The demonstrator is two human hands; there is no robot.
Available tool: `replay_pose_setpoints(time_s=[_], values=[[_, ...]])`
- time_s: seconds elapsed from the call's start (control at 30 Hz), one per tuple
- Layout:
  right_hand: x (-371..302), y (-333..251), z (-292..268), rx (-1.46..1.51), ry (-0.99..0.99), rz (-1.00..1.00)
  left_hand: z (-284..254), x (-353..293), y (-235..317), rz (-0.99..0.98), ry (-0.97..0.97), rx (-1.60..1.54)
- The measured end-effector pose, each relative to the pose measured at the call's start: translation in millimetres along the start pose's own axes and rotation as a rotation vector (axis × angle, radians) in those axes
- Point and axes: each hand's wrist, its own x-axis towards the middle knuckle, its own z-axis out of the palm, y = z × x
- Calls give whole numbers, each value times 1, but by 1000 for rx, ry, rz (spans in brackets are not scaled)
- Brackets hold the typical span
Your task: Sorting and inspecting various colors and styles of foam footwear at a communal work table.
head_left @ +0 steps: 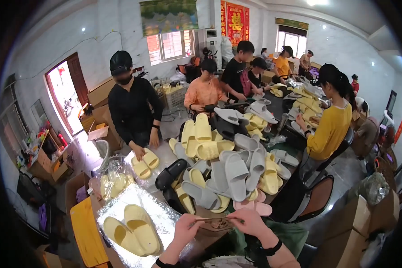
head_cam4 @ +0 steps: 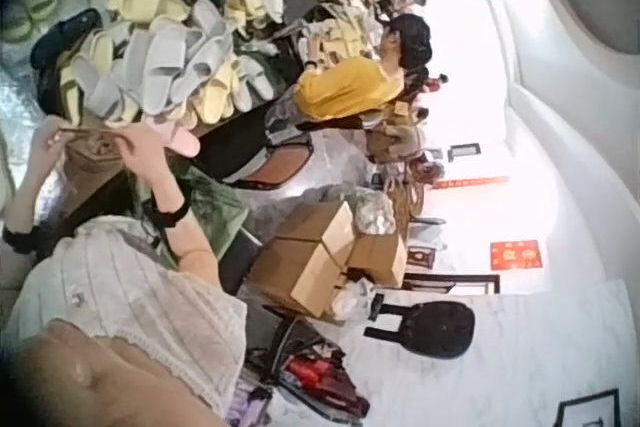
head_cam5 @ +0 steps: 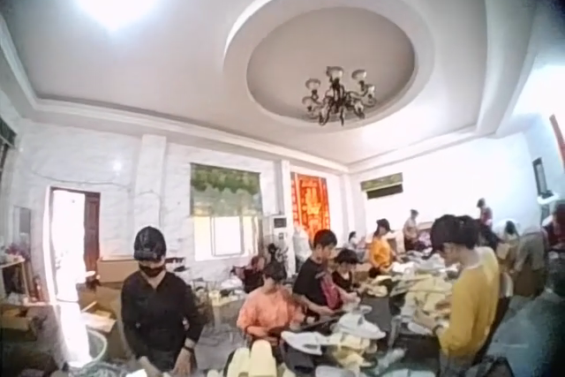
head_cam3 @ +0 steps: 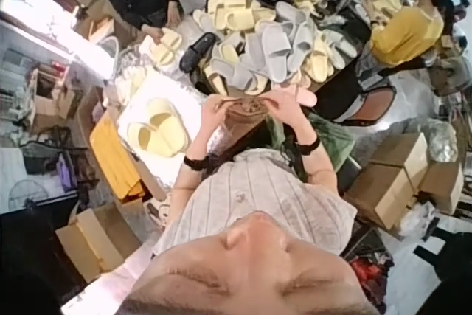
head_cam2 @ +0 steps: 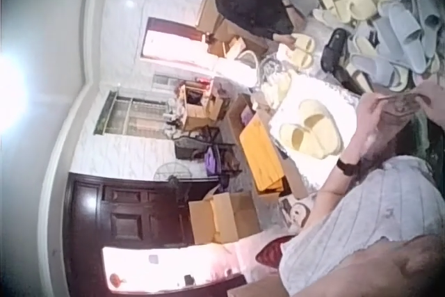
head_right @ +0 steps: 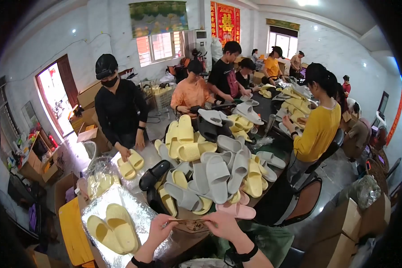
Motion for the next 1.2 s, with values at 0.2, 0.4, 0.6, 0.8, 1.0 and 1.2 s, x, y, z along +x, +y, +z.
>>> replay_pose_setpoints(time_s=[0.2,0.4,0.6,0.8,1.0,1.2], values=[[7,-22,19,-155,-52,-185,17,5,31,100,-118,116],[10,-37,25,-159,26,-270,11,-1,31,145,-160,193],[9,-38,25,-209,-51,-229,27,-10,28,116,-1,47],[7,-32,3,-214,-50,-81,13,-6,17,-14,110,-25],[-21,15,-9,254,-102,233,-5,-4,15,-123,76,-274],[-35,32,23,706,-220,278,-5,-4,22,-231,1,-678]])
